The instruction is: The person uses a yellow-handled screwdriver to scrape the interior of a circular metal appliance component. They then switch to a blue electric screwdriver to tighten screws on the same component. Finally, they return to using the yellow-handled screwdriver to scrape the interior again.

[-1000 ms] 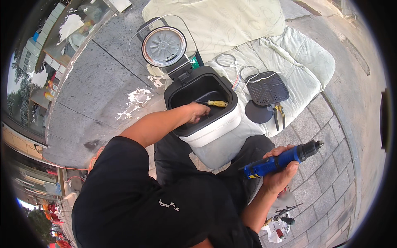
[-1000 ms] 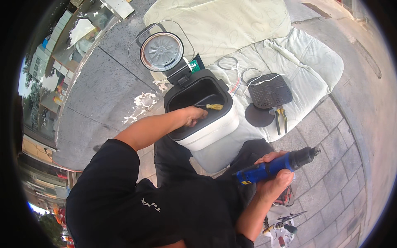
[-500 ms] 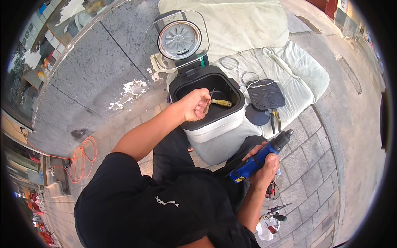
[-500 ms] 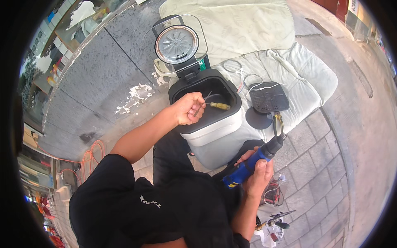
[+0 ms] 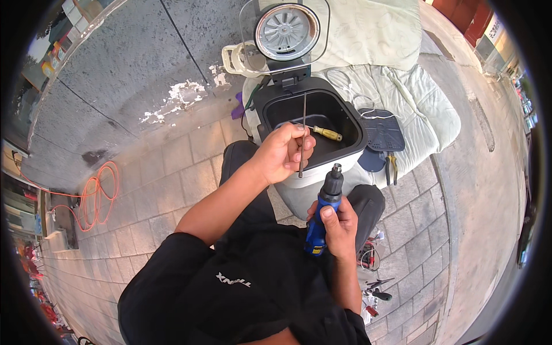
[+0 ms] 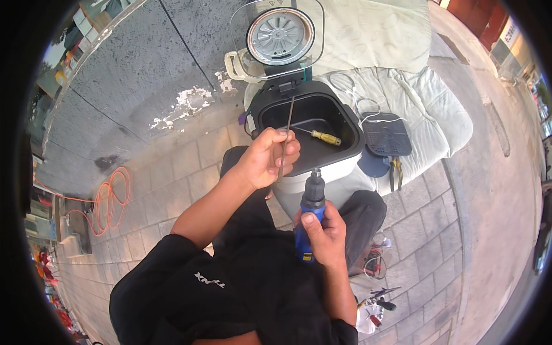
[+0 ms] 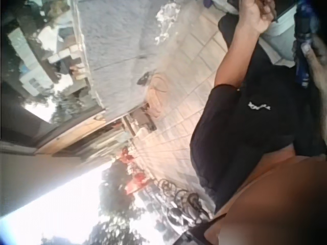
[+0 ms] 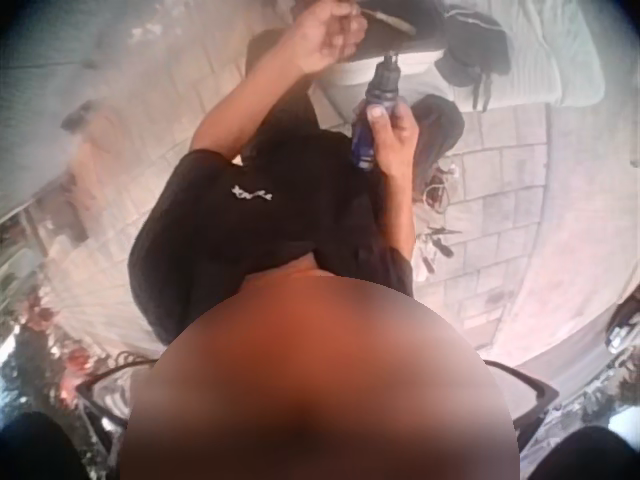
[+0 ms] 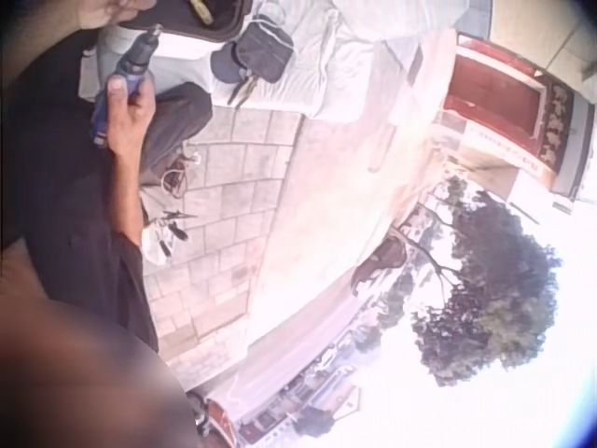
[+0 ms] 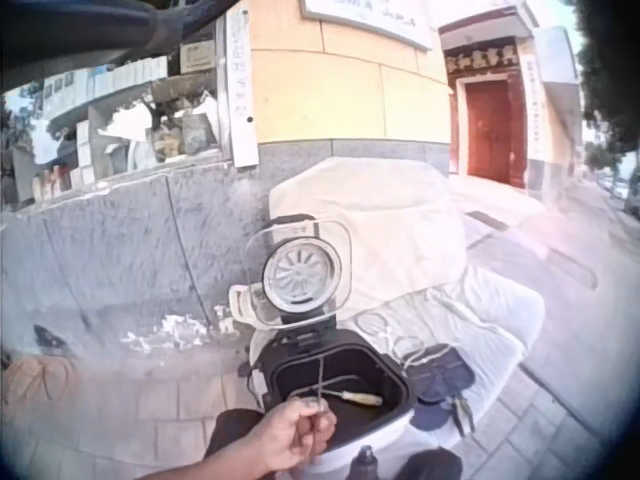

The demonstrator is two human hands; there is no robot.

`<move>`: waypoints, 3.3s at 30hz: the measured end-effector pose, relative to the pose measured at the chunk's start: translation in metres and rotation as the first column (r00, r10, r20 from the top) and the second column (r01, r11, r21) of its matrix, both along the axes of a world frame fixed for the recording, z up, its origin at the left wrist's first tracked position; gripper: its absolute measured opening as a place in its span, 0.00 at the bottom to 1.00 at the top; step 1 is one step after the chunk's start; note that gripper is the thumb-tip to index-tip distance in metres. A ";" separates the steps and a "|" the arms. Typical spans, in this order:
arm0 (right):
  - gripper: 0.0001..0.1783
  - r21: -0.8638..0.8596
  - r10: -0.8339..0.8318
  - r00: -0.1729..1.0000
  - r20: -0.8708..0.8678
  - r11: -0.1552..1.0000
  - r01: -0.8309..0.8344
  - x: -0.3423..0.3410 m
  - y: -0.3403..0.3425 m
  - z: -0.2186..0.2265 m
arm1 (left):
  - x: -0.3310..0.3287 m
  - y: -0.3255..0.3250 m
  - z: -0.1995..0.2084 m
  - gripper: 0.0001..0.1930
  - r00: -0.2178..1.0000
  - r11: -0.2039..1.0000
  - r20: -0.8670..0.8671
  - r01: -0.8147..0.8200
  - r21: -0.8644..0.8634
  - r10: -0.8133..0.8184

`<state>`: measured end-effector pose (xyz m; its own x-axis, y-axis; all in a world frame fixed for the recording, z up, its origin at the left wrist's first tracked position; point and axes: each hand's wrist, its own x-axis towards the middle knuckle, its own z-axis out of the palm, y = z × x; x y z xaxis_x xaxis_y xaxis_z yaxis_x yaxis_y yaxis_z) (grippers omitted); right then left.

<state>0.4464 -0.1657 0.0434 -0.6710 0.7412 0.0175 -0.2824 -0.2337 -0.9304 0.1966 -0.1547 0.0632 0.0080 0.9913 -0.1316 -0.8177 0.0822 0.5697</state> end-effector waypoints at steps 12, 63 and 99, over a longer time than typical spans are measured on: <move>0.19 -0.005 0.060 0.993 0.100 0.998 -0.060 -0.017 -0.021 0.000 | -0.003 -0.035 0.000 0.11 0.990 0.982 0.138 -0.055 0.180 0.030; 0.21 0.102 0.186 0.982 0.046 0.977 -0.189 -0.001 -0.012 -0.016 | 0.032 -0.056 0.047 0.12 0.814 0.960 -0.529 -0.120 0.254 0.241; 0.22 0.331 -0.155 0.983 -0.102 0.926 0.180 0.056 -0.017 0.002 | 0.062 -0.025 0.019 0.10 0.976 0.953 -0.209 0.119 0.278 -0.061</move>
